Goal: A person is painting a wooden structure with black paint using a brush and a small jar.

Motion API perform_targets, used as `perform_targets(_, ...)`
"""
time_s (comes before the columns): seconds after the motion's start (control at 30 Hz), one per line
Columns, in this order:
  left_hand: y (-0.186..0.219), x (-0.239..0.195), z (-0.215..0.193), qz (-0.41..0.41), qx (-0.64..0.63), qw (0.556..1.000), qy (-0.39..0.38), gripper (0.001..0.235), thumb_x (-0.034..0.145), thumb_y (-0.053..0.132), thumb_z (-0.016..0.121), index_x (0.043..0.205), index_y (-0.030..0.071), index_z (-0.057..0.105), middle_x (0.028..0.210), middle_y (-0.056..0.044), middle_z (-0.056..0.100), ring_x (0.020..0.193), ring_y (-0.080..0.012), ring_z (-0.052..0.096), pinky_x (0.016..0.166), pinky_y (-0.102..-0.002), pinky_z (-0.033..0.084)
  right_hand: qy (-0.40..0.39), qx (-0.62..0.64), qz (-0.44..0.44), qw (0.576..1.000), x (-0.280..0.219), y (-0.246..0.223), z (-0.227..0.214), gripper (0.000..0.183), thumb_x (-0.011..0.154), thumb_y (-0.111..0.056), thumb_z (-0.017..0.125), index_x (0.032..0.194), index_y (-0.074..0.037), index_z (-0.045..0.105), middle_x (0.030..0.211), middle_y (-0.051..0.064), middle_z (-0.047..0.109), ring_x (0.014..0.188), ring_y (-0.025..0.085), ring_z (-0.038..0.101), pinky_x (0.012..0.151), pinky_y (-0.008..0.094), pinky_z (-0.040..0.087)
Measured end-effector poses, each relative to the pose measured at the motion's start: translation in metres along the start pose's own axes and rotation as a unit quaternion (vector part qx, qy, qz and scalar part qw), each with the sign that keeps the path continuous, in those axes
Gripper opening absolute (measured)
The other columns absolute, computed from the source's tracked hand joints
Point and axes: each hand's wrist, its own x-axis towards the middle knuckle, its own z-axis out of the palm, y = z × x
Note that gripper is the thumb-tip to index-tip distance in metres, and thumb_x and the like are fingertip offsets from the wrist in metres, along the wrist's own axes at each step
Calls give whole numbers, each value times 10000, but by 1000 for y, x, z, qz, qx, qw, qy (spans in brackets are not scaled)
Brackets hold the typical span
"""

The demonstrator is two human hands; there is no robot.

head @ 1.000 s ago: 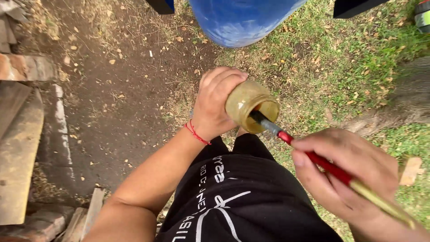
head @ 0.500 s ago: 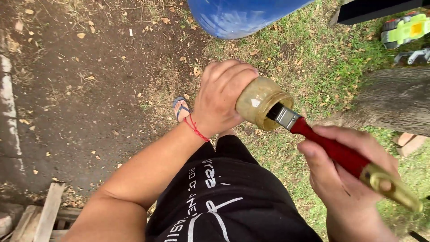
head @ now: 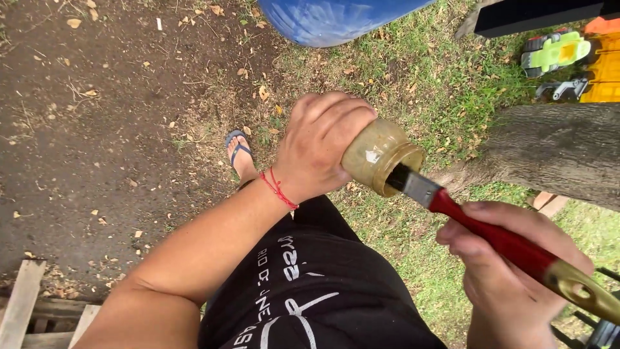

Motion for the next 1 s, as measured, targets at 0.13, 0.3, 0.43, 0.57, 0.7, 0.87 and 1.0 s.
perform_targets(0.13,3,-1,8,-5,1,1000,11,637,875,424,895,1267,134,485,1205,-58,671,1167,-254,620,1037,-429,430,-25,107,76,991,-5,2,-17,311,850,-199,674,1035,43,610,872,203,695,698,203,755,606,217,666)
perform_targets(0.3,8,3,10,-22,-14,1000,-6,690,864,461,864,1314,138,454,1239,-73,663,1202,-286,617,1052,-455,437,-105,155,84,979,-8,-6,-43,161,843,-91,670,999,-55,689,994,144,726,726,165,770,659,192,690)
perform_targets(0.43,12,8,10,-47,-31,998,-36,720,833,493,827,1335,147,444,1276,-71,632,1253,-301,583,1085,-487,424,-272,235,103,927,-8,13,-69,294,862,-118,705,1141,-26,718,1189,210,698,965,233,771,953,358,661)
perform_targets(0.57,16,13,12,-44,-33,998,-30,811,807,602,820,1348,149,421,1275,-79,634,1245,-311,599,1061,-479,448,-275,261,146,914,-7,16,-65,387,807,157,490,1073,52,752,1148,264,696,885,302,782,848,381,679)
perform_targets(0.7,17,18,11,-40,-41,998,-19,771,803,513,884,1314,137,448,1254,-76,648,1207,-302,611,1051,-466,442,-277,404,162,856,-3,24,-50,214,899,-103,605,1012,63,677,977,264,638,778,307,650,690,392,554)
perform_targets(0.87,18,22,11,-50,-41,998,-14,660,853,528,777,1292,135,480,1228,-62,640,1192,-286,621,1065,-458,445,-181,361,178,897,-16,30,-38,141,830,9,684,864,-58,565,769,211,633,583,203,575,467,271,464)
perform_targets(1.0,13,23,10,-68,-40,997,-18,610,853,557,709,1244,129,518,1172,-68,656,1151,-290,625,1008,-431,434,-117,323,161,925,-11,62,-35,194,877,-89,658,881,-114,466,710,218,599,492,191,520,413,263,385)
